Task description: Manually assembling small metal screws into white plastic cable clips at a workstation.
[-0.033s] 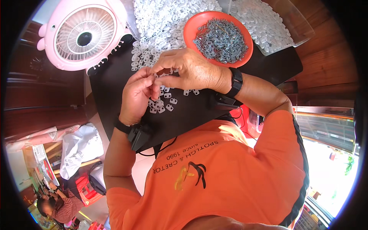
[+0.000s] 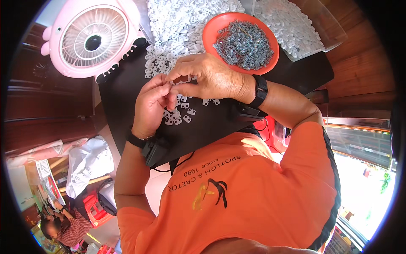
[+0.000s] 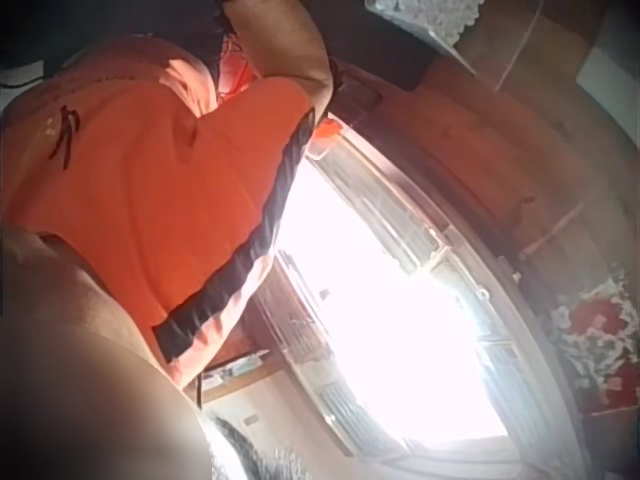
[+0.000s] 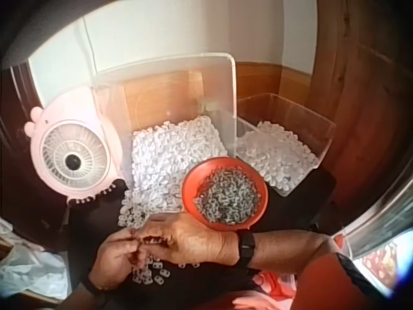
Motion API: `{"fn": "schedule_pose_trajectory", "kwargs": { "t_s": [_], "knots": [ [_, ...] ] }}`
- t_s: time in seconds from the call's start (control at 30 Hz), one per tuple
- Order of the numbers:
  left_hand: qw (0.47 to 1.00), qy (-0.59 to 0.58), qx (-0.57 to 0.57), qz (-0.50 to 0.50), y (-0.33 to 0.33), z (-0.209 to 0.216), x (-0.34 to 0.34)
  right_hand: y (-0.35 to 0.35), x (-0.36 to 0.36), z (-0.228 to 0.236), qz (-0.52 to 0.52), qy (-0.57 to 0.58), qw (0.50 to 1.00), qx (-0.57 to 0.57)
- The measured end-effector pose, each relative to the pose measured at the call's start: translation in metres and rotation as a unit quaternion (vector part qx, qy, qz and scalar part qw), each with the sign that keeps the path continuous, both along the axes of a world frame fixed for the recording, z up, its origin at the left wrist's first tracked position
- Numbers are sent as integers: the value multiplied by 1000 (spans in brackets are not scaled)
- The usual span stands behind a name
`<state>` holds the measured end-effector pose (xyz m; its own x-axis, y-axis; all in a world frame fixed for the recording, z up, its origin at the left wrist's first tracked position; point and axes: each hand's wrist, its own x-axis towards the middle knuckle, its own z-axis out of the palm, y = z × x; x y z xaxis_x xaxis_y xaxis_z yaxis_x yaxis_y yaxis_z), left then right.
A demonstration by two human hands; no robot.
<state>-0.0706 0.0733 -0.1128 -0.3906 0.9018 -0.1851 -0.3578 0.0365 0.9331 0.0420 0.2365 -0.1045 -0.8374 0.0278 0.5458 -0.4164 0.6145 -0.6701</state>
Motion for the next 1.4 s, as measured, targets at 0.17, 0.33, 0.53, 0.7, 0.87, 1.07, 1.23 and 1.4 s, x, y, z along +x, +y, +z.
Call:
{"fn": "schedule_pose_trajectory", "kwargs": {
  "t_s": [0.17, 0.33, 0.53, 0.7, 0.87, 1.07, 1.23, 1.4],
  "knots": [
    [999, 47, -14, 4, 1, 3, 3, 1, 0, -3, 2, -3, 1000, 7],
    [996, 83, -18, 12, 1, 3, 4, 10, 1, 10, -58, 47, 988, 137],
    [986, 147, 0, 76, 2, 0, -4, 70, 11, 24, -286, -131, 857, 408],
    [989, 131, -4, 72, 3, -1, -3, 82, 7, 7, -284, -221, 828, 431],
    [989, 128, -1, 70, 3, -2, -4, 85, -4, -7, -274, -174, 857, 401],
    [989, 130, -11, 71, 4, -4, -3, 74, -11, -7, -253, -104, 882, 385],
    [988, 138, -8, 74, 3, -4, -5, 73, -7, 2, -258, -121, 907, 309],
    [987, 152, -13, 56, 1, -5, -6, 80, -4, 0, -267, -122, 910, 292]
  ]
}}
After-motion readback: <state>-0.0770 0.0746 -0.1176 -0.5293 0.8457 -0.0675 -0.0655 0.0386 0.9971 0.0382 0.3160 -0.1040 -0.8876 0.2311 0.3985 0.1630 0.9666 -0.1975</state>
